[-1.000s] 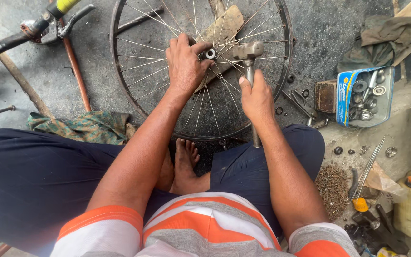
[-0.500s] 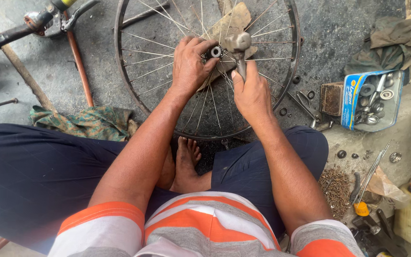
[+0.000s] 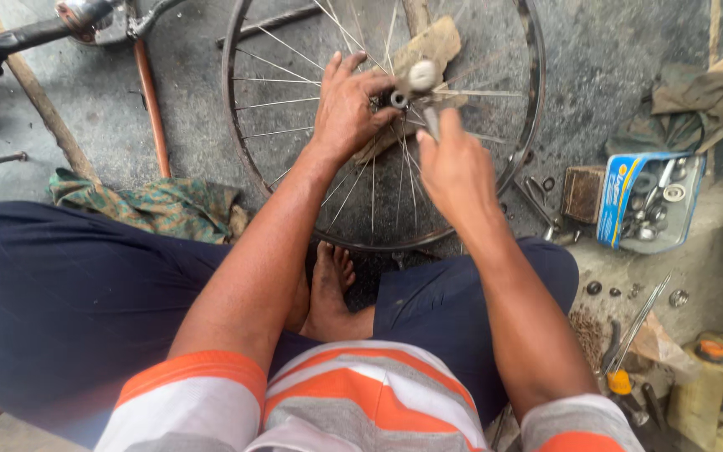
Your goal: The person cleans a small metal component with a cloth and then uses a hammer to tap a central axle piece into the bicycle wheel hub while sitting on the ground.
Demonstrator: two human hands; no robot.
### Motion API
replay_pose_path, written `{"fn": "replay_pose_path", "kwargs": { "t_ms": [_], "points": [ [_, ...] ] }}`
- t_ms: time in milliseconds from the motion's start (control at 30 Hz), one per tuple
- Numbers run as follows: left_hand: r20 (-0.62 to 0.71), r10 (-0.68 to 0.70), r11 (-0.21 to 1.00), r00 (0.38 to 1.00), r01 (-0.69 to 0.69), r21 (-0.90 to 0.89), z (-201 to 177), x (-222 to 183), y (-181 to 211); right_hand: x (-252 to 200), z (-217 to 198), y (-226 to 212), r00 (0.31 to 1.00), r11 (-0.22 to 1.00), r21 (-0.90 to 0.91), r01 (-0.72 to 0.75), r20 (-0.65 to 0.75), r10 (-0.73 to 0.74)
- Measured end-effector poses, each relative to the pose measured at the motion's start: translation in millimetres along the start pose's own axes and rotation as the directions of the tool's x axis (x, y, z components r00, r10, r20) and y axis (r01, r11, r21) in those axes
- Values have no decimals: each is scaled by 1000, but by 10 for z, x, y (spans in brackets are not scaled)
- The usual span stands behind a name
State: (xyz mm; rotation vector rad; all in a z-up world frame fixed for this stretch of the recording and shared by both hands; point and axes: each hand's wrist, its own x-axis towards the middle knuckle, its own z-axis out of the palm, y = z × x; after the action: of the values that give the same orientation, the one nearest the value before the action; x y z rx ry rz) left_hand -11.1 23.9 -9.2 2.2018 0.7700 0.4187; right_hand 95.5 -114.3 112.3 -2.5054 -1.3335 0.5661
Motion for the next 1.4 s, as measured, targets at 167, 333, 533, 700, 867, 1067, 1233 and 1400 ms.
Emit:
{"fn": "replay_pose_path", "kwargs": {
  "t_ms": [167, 333, 533, 700, 867, 1067, 1233, 1400],
  "points": [
    [14, 18, 1000, 1000, -17, -7, -38, 47, 13, -303, -148, -66, 907, 961, 105, 255, -370, -200],
    [-11, 60, 998, 998, -60, 2, -61, 133, -2, -58, 150, 54, 990, 992, -104, -78, 110, 90],
    [-156, 103, 994, 982, -105, -9, -69, 4, -45, -101, 227, 388, 990, 988, 70, -139, 13, 139],
    [-408, -334, 827, 850, 56, -560, -139, 123, -207, -249, 412, 742, 978, 970, 189, -151, -112, 174],
    [-24, -641, 592, 767, 474, -652, -77, 103, -135, -249, 518, 769, 983, 963, 228, -145, -79, 167],
    [-75, -429, 897, 900, 416, -148, 88, -106, 383, -112, 359, 510, 996, 983, 181, 10, -84, 5],
    [59, -523, 843, 851, 526, -116, 44, 20, 370, 5, 323, 376, 992, 994, 95, 53, -119, -42],
    [103, -539, 804, 836, 547, -234, 134, 45, 182, 79, 466, 395, 1000, 999, 32, 4, -5, -4]
  ]
}}
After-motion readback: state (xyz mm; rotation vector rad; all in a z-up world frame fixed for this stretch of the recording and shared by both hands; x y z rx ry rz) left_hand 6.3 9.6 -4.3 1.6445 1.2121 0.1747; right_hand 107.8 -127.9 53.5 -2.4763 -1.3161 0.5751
